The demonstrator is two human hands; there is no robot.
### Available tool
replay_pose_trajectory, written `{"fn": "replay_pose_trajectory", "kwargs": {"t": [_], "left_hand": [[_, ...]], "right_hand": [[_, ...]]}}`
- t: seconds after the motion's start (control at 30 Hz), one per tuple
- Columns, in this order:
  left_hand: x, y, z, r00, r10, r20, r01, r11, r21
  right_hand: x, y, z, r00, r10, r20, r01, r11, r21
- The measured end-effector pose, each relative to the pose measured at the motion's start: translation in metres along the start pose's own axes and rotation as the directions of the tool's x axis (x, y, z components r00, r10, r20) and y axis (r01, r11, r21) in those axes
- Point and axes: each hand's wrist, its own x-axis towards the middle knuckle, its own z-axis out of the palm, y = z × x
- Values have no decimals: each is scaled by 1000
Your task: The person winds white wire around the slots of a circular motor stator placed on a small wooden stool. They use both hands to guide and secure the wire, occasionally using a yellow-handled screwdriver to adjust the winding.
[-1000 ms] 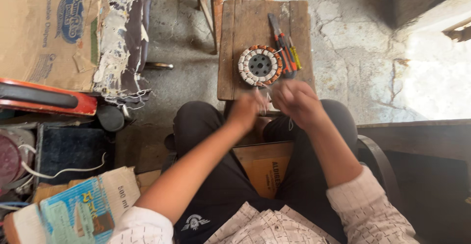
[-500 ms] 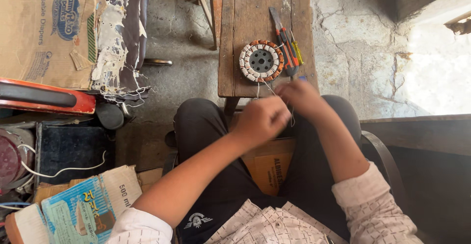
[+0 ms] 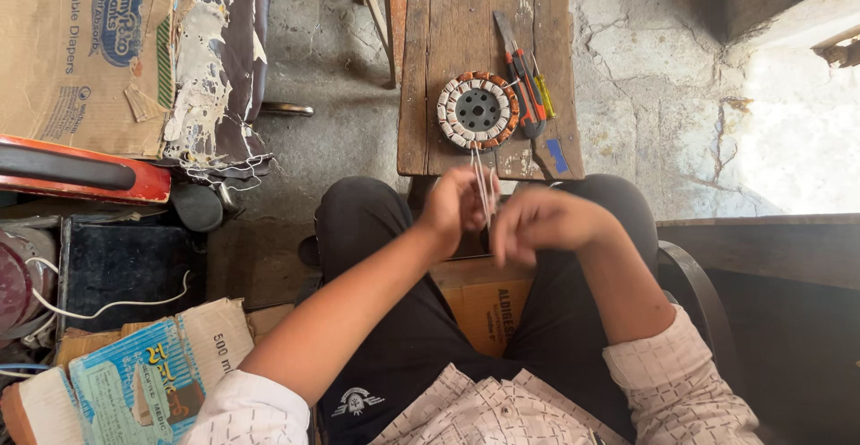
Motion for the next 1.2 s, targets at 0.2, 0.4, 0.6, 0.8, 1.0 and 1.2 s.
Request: {"fn": "replay_pose_trajectory", "kwargs": {"t": [0.2,0.4,0.6,0.8,1.0,1.2], "left_hand": [[2,17,0,995,48,-85,-2,882,472],[-4,26,11,876,479,-62,-308,654,691],[-43,35,42,592,677,438,-711,183,679],[-80,-4,75,518,446,730,-837,91,539],[-88,-61,57,480,276,833,-874,64,483],[-16,-56,31,871,489,-37,-377,716,587]], "right_hand": [[37,-12,39,859,224,460,-154,971,-184],[26,-17,38,834,298,465,-254,954,-158],[9,-6,-6,363,-490,-792,-856,161,-492],[18,17,5,239,-70,-968,-941,229,-249],[18,52,0,491,342,-801,-569,822,2],[-16,33,-2,649,-316,-693,493,868,66]]}}
